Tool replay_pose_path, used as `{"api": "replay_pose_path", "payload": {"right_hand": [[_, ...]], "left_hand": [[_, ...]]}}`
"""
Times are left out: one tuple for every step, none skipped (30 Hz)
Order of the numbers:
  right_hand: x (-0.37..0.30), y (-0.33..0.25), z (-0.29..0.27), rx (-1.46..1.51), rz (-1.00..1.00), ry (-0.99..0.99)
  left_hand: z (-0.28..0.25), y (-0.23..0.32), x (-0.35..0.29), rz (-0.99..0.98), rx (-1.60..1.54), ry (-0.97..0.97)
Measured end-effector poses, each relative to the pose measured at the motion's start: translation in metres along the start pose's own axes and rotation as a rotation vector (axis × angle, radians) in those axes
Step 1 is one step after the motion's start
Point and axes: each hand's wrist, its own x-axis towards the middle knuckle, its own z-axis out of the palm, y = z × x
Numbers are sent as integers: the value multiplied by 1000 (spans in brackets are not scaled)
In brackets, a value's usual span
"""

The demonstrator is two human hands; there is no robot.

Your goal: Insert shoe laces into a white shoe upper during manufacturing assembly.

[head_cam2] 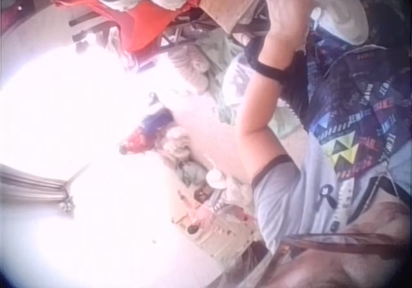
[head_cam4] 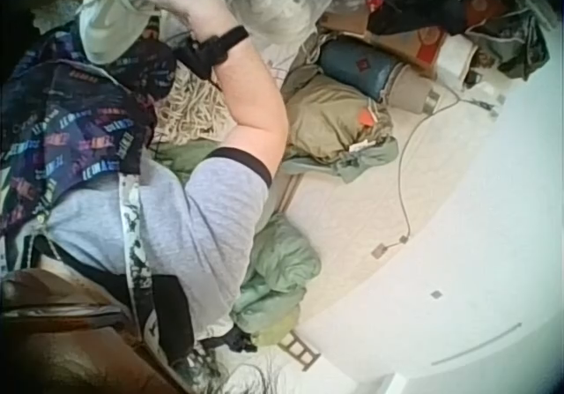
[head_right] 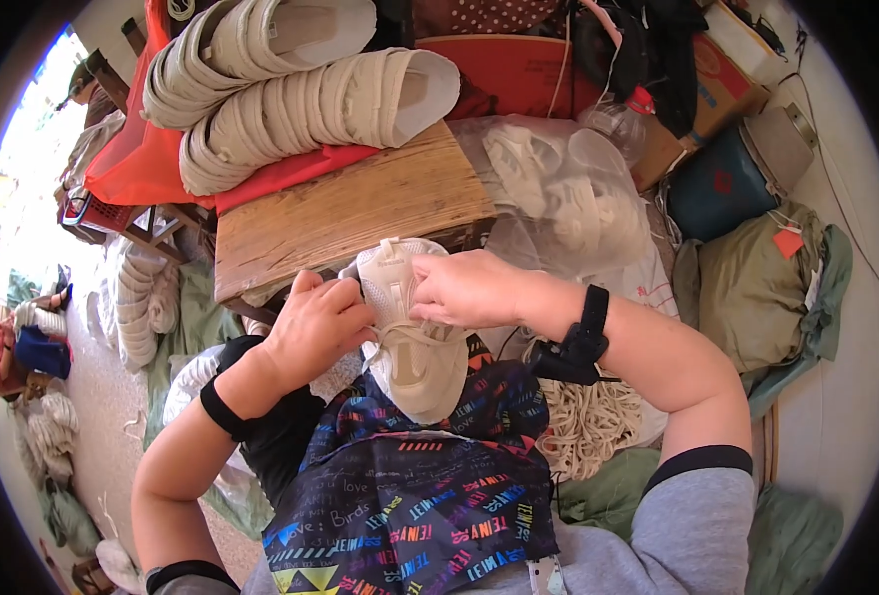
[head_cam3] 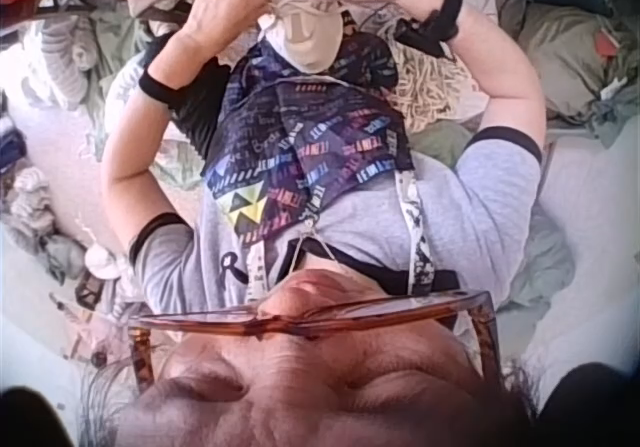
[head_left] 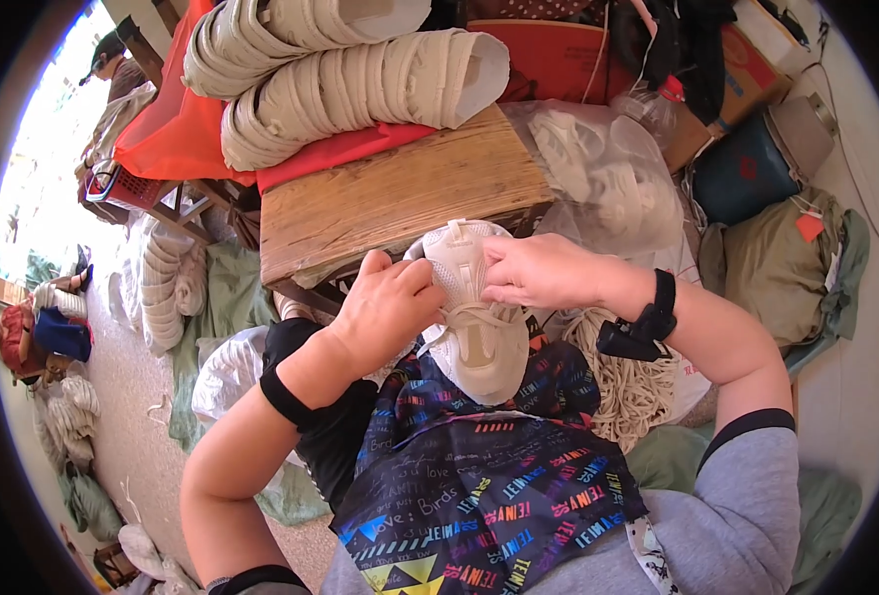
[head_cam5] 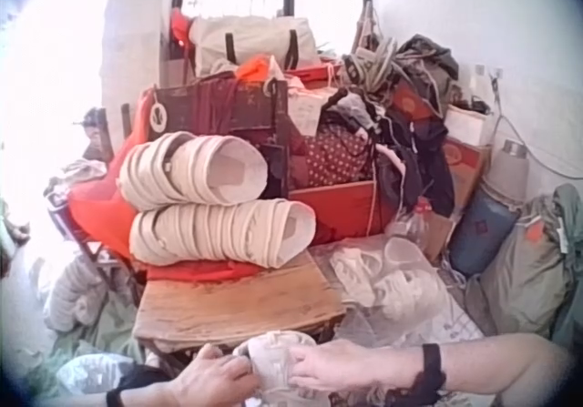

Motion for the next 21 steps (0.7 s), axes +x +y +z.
{"api": "replay_pose_path", "payload": {"right_hand": [[1, 1, 2, 46, 34, 20], [1, 0, 4, 45, 35, 19], [2, -1, 6, 92, 64, 31], [4, -2, 9, 140, 94, 45], [6, -1, 12, 140, 94, 43], [8, 0, 16, 201, 139, 62], [9, 1, 20, 260, 184, 82], [10, 2, 26, 258, 184, 80], [10, 3, 32, 316, 194, 171], [10, 3, 39, 373, 201, 261], [10, 1, 45, 370, 199, 259], [11, -3, 51, 477, 224, 372], [12, -6, 54, 585, 247, 484], [13, -8, 54, 583, 243, 482], [14, -11, 53, 676, 255, 499], [14, -13, 51, 766, 269, 517], [13, -13, 49, 762, 268, 519], [10, -12, 47, 698, 230, 491], [7, -12, 43, 634, 193, 464], [7, -20, 28, 627, 183, 462], [2, -30, 10, 734, 154, 355]], "left_hand": [[1, -1, 0, -7, -41, 35], [3, -1, 0, -15, -82, 70], [4, 0, 0, -16, -83, 71], [5, 2, 2, -78, -145, 85], [7, 4, 3, -141, -208, 100], [9, 7, 4, -142, -209, 100], [11, 11, 5, -248, -287, 76], [12, 14, 5, -353, -364, 50], [16, 14, 4, -353, -366, 53], [22, 13, 3, -373, -390, 118], [28, 13, 2, -391, -414, 183], [33, 15, 0, -393, -414, 186], [36, 19, -2, -432, -431, 262], [38, 22, -2, -471, -446, 338], [38, 23, -2, -473, -443, 342], [33, 26, 1, -583, -850, 366], [25, 29, 4, -681, -1261, 377], [15, 32, 7, -738, -1402, 349], [2, 37, 9, -733, -1400, 352], [-10, 41, 10, -678, -1463, 367], [-25, 44, 11, -620, -1524, 382]]}}
